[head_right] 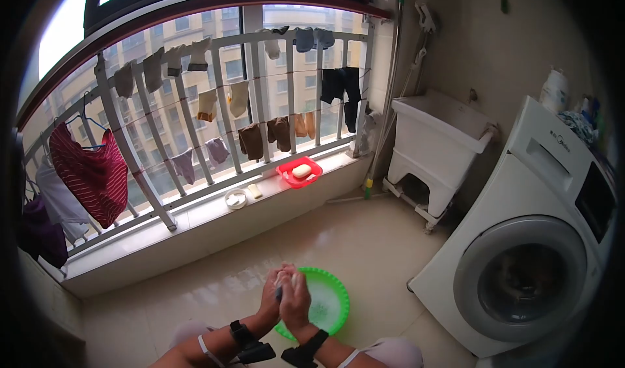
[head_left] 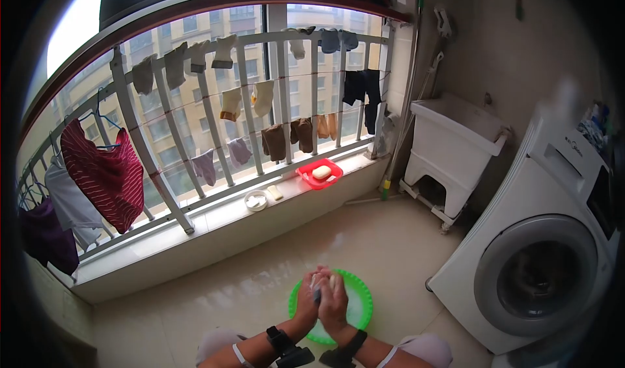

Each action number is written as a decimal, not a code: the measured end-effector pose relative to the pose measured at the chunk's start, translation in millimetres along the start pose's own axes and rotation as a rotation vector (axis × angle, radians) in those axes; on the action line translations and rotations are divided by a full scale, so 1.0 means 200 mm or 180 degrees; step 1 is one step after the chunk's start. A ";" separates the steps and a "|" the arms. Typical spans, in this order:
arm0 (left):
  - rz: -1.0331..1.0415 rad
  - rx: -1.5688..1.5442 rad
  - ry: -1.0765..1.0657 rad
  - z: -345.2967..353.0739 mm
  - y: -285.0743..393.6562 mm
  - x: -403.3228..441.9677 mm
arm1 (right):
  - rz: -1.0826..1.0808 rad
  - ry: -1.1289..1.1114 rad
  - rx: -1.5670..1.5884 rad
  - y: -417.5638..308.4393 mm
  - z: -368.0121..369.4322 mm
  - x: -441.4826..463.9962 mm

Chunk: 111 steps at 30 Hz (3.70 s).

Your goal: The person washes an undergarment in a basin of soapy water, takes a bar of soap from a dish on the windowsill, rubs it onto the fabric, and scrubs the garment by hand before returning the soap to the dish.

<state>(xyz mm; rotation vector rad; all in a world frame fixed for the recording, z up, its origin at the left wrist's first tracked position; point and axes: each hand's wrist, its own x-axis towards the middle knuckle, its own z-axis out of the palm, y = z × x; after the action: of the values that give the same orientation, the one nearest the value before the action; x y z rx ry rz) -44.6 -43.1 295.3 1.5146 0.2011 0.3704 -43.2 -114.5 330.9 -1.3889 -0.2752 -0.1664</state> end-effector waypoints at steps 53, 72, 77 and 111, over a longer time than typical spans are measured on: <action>-0.0456 -0.0032 0.0091 0.04 0.12 -0.06 | 0.1151 0.0325 0.0750 0.14 -0.06 0.16; 0.0379 0.0471 0.0449 0.07 0.13 -0.05 | 0.1760 0.1148 0.1103 0.26 0.00 -0.03; -0.0051 0.0066 0.0120 0.08 0.08 -0.04 | 0.2175 0.0802 0.1903 0.29 -0.08 0.06; 0.0190 0.1415 0.0531 0.00 0.01 0.07 | 0.1658 0.0368 0.1956 0.15 -0.10 0.05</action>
<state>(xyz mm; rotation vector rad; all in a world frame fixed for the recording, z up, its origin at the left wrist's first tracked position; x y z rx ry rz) -31.3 -38.0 299.6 1.9308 0.3898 0.5248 -23.7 -129.3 301.5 -0.7970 0.1344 0.2545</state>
